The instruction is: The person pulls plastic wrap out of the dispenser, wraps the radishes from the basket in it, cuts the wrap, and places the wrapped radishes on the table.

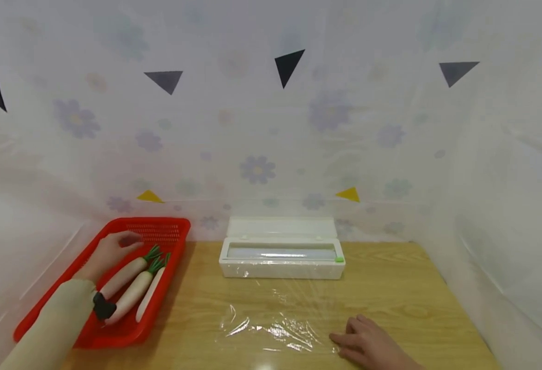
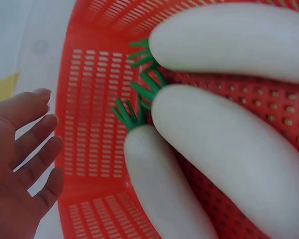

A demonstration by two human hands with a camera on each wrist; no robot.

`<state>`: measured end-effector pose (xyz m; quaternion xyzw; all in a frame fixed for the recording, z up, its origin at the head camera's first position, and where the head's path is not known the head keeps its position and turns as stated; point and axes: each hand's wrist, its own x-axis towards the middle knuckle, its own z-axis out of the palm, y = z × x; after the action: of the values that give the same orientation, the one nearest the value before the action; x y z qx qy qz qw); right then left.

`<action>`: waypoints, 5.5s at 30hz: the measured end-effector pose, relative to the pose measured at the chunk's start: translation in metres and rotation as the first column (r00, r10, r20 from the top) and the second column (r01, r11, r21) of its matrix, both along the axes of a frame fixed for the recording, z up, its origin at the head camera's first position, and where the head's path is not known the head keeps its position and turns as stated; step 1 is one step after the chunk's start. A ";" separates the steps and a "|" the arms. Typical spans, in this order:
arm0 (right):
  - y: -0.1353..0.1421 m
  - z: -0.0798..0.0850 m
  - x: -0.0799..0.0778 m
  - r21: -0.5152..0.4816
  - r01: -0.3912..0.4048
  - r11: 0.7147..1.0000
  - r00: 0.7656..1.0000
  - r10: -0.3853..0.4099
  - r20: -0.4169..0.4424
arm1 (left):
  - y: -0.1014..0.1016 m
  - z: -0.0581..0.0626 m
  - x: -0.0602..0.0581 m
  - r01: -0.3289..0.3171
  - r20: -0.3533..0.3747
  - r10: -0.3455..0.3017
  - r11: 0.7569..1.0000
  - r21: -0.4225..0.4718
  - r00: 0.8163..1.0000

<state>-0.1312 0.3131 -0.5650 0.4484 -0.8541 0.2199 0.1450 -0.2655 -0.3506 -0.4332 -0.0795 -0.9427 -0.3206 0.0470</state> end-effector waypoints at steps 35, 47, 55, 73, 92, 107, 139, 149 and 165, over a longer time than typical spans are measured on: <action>0.005 -0.002 -0.003 -0.015 -0.030 0.999 0.999 0.031 0.037 | -0.049 -0.036 -0.006 0.060 0.304 0.019 0.967 -0.248 0.952; 0.004 0.003 -0.003 -0.018 -0.051 0.999 0.998 0.051 0.024 | -0.035 -0.009 0.010 -0.032 0.186 0.066 0.983 -0.182 0.980; 0.005 0.002 -0.003 -0.022 -0.058 0.998 0.990 0.060 0.127 | -0.008 0.007 0.025 -0.020 0.068 0.029 0.991 -0.129 0.997; 0.002 0.006 0.001 0.001 -0.015 1.000 0.985 0.015 0.173 | 0.136 0.056 0.063 0.151 -0.050 -0.154 0.987 -0.058 0.987; 0.003 0.007 0.000 0.013 -0.030 0.999 0.984 0.028 0.175 | 0.265 -0.026 0.096 0.482 -0.064 -0.501 0.855 -0.192 0.863; 0.001 0.010 0.000 0.013 -0.017 1.000 0.970 0.013 0.244 | 0.305 -0.071 0.100 0.487 -0.103 -0.556 0.791 -0.370 0.825; -0.029 0.033 -0.008 0.087 -0.017 0.996 1.000 0.018 -0.011 | 0.294 -0.088 0.097 0.477 -0.119 -0.535 0.818 -0.322 0.837; -0.047 0.036 -0.002 0.187 -0.016 0.982 0.992 0.039 -0.123 | 0.267 -0.087 0.118 0.429 -0.315 -0.555 0.815 -0.389 0.770; -0.072 0.034 -0.001 0.425 0.064 0.903 0.910 0.122 -0.396 | 0.249 -0.096 0.135 0.380 -0.365 -0.667 0.701 -0.604 0.650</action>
<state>-0.1317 0.2415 -0.5315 0.5185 -0.8241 -0.0709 0.2168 -0.1302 -0.1017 -0.5296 -0.4567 -0.8656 -0.0399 0.2013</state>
